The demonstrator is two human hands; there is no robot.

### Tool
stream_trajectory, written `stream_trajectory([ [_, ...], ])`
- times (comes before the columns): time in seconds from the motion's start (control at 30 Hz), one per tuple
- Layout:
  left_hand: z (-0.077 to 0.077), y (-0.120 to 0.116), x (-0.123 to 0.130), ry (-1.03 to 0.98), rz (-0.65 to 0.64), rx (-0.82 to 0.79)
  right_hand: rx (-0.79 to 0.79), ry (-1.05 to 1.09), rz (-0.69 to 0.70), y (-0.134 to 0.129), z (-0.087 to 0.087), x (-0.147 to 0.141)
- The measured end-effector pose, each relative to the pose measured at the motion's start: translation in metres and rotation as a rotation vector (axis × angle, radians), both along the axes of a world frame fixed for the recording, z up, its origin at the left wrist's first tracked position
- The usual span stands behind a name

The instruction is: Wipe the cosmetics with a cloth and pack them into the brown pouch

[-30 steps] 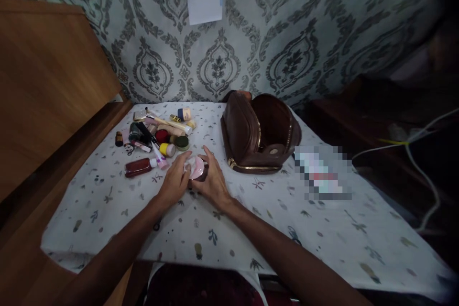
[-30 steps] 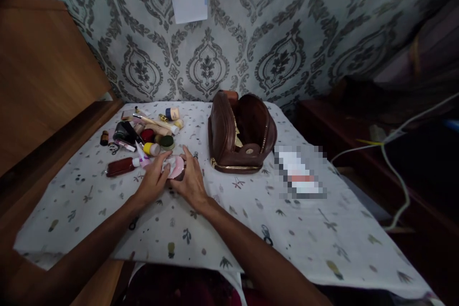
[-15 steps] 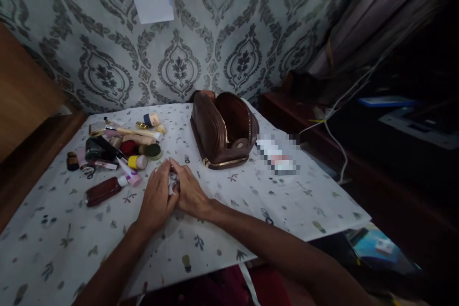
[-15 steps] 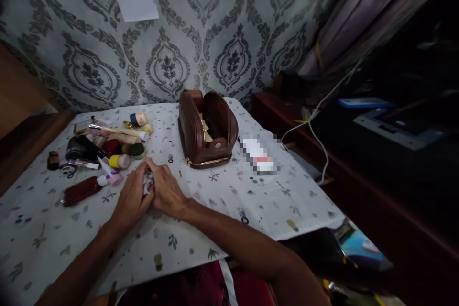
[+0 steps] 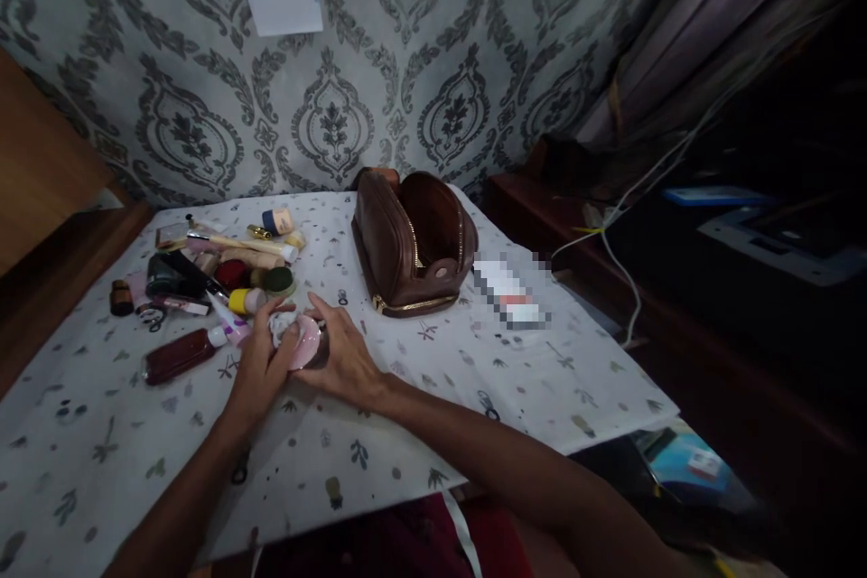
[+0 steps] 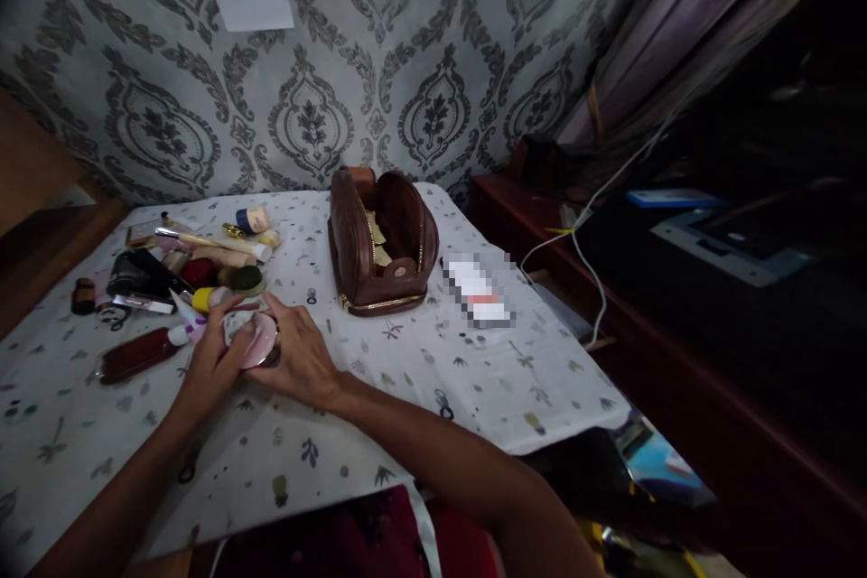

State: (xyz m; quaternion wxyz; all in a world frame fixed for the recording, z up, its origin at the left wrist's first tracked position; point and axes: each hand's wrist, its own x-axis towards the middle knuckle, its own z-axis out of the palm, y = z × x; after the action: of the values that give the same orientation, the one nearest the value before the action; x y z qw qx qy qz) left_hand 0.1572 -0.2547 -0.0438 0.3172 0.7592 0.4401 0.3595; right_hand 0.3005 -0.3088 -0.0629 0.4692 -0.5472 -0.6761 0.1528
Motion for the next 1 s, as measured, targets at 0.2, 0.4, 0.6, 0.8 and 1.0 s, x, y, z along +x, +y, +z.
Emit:
stream_trajectory([
  [0.2, -0.002, -0.004, 0.003, -0.084, -0.017, -0.133, 0.053, 0.058, -0.151, 0.004, -0.004, 0.000],
  [0.4, -0.004, -0.006, 0.008, -0.251, -0.146, -0.349, 0.110, 0.006, -0.194, 0.007, -0.009, 0.005],
  [0.6, 0.003, -0.004, 0.002, -0.353, -0.120, -0.327, 0.134, -0.055, -0.097, 0.009, -0.013, 0.005],
  [0.8, 0.005, -0.002, -0.004, -0.263, 0.027, -0.158, 0.081, -0.027, 0.018, 0.007, -0.014, 0.000],
  [1.0, 0.005, 0.002, -0.008, -0.246, 0.134, -0.182, -0.006, 0.035, 0.035, 0.006, -0.010, 0.000],
])
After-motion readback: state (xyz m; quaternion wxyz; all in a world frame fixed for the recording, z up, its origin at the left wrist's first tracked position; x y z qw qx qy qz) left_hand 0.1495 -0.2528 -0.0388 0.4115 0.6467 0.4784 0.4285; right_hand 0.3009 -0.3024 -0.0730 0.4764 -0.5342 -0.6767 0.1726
